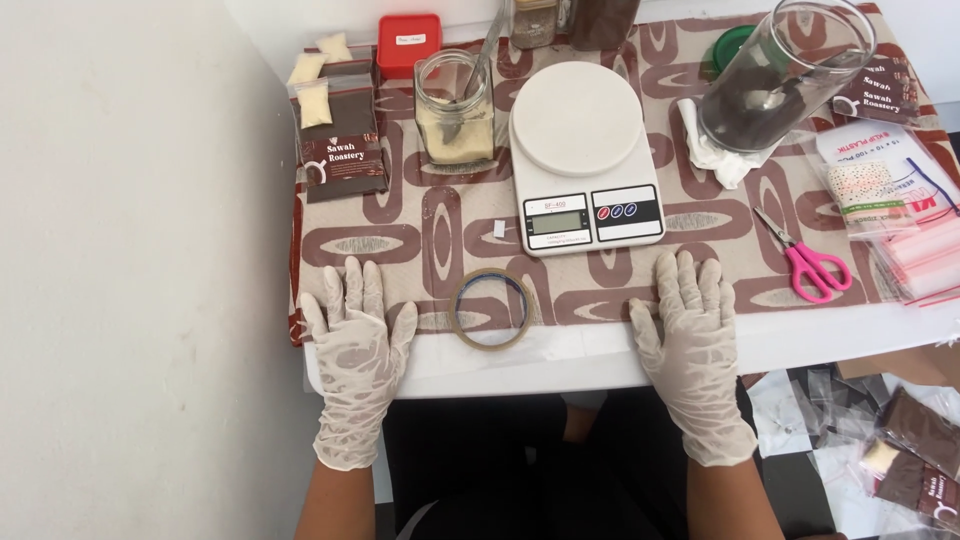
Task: The person scoops a light-colored powder from a glass jar using a metal spoon and places it into a small transparent packet. They fold the packet, seal it with clear tape, and place it into a brown paper bag labeled 'Sawah Roastery'. The person then handles a larger transparent ziplock bag.
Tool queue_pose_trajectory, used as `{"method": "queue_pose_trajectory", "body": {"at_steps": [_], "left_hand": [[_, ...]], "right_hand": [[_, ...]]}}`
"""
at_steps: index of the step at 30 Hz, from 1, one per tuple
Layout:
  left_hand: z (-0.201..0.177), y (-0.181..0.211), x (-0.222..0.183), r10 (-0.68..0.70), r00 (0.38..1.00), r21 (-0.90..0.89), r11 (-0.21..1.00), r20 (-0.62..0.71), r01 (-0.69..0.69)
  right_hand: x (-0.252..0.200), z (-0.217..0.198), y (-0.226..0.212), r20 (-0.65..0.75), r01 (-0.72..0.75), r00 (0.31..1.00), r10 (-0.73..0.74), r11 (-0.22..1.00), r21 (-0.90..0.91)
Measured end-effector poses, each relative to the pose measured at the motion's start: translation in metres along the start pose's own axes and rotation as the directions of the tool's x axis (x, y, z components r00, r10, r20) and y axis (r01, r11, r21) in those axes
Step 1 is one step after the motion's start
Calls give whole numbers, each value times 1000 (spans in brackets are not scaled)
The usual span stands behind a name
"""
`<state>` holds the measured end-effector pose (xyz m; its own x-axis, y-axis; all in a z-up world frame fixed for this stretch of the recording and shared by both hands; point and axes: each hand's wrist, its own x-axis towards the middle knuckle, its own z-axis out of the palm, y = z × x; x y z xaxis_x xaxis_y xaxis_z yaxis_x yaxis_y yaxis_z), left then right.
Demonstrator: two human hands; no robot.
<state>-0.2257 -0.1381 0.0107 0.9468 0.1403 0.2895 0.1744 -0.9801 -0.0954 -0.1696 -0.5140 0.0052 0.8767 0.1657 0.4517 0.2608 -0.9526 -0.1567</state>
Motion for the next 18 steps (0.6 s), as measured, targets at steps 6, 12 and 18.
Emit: {"method": "queue_pose_trajectory", "body": {"at_steps": [6, 12, 18], "left_hand": [[-5, -2, 0, -4, 998, -83, 997, 67, 9], [-8, 1, -3, -6, 1000, -107, 994, -10, 5], [-9, 0, 2, -35, 999, -151, 988, 27, 39]], "right_hand": [[-3, -6, 2, 57, 42, 998, -37, 996, -82], [-5, -6, 1, 71, 15, 997, -9, 997, -78], [-5, -18, -15, -108, 5, 994, -9, 999, -42]]}}
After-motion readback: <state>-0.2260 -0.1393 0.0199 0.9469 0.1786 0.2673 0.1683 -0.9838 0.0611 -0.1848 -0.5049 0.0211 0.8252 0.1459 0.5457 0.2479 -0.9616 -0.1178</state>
